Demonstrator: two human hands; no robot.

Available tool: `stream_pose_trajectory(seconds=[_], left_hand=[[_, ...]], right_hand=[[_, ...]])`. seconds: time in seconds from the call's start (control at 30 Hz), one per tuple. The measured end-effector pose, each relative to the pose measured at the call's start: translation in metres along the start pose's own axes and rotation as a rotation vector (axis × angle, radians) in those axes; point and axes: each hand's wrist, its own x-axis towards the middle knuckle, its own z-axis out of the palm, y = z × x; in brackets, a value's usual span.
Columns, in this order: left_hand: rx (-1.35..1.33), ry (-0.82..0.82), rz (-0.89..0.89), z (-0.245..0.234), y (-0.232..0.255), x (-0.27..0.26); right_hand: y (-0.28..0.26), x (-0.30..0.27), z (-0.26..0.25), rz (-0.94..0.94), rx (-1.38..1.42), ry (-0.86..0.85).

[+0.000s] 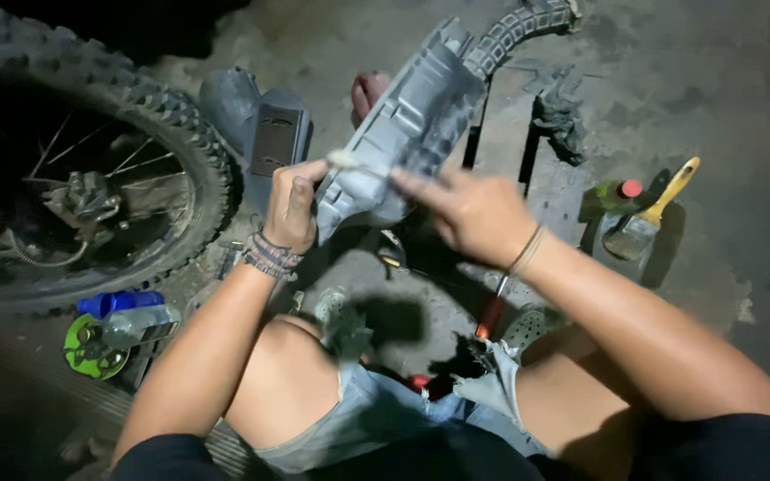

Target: The person cleans a motorcycle air box and exhaust pipe by wiping them with a cloth and using a brush.

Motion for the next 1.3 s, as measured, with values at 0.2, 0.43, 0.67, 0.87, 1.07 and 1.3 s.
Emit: stream_pose_trajectory(seconds=[0.2, 0.43, 0.67, 0.87, 1.07, 1.3], left_hand=[[-0.019, 0.019, -0.018, 0.003, -0.018, -0.008], [0.053, 0.013, 0.006, 0.0, -0.014, -0.003], [0.122, 0.034, 0.017, 0.002, -0.003, 0.0], [0.168, 0.035, 0.027, 0.002, 0.006, 0.0], [0.123, 0.022, 0.028, -0.003, -0.01, -0.002], [0.056, 0.04, -0.018, -0.006, -0.027, -0.009]], right_hand=[[0.012, -0.001, 0.014, 0.097, -0.028, 0.109], [0.046, -0.022, 0.003, 0.037, -0.157, 0.002], [0.031, -0.027, -0.006, 0.175, -0.137, 0.124], [0.062, -0.025, -0.037, 0.165, -0.595, 0.262], [0.032, -0.017, -0.02, 0.239, 0.048, 0.131], [0.008, -0.033, -0.001, 0.012, 0.079, 0.047]])
